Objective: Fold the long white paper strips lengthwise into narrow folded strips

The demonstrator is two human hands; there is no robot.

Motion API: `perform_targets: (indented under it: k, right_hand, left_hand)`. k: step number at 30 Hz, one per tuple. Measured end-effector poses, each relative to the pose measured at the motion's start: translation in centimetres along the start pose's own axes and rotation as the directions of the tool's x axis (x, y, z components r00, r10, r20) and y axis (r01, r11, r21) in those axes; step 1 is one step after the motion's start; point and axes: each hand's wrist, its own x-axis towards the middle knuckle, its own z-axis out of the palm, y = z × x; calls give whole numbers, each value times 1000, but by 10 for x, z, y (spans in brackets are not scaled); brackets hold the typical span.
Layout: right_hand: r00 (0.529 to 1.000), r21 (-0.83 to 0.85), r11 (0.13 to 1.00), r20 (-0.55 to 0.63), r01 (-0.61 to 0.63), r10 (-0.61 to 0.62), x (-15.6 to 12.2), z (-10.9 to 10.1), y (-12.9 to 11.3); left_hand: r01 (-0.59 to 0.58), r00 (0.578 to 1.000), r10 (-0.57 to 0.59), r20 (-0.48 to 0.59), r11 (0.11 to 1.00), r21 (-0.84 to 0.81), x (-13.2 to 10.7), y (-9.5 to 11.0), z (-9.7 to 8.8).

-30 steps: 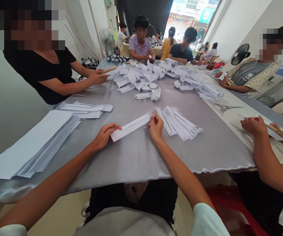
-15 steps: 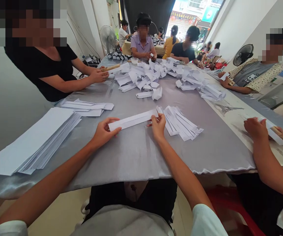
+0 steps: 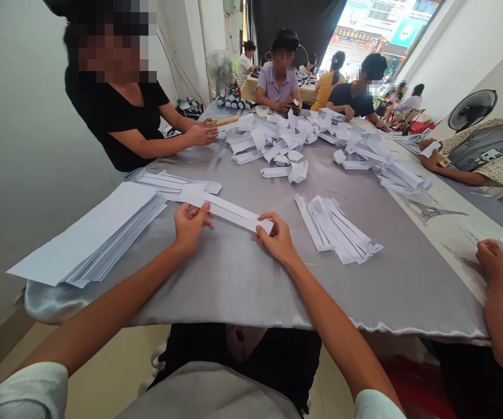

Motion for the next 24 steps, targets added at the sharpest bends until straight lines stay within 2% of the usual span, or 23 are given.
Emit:
perform_targets:
  k: [6, 11, 14, 19, 24]
  right_hand:
    - [991, -133, 986, 96, 101, -88, -8, 6, -4]
    - [945, -182, 948, 246, 263, -215, -11, 10, -3]
    - [920, -173, 935, 305, 309, -247, -11, 10, -2]
    - [931, -170, 949, 302, 264, -205, -11, 11, -3]
    - [956, -121, 977, 259, 177, -141, -11, 14, -6]
  left_hand:
    - [103, 966, -113, 231, 993, 54, -11, -4, 5]
    - [120, 921, -129, 369, 992, 49, -14, -4, 6]
    - [118, 892, -125, 435, 992, 43, -14, -3, 6]
    - [70, 818, -97, 567, 995, 70, -16, -4, 6]
    - [48, 770, -110, 629, 992, 114, -19, -5, 5]
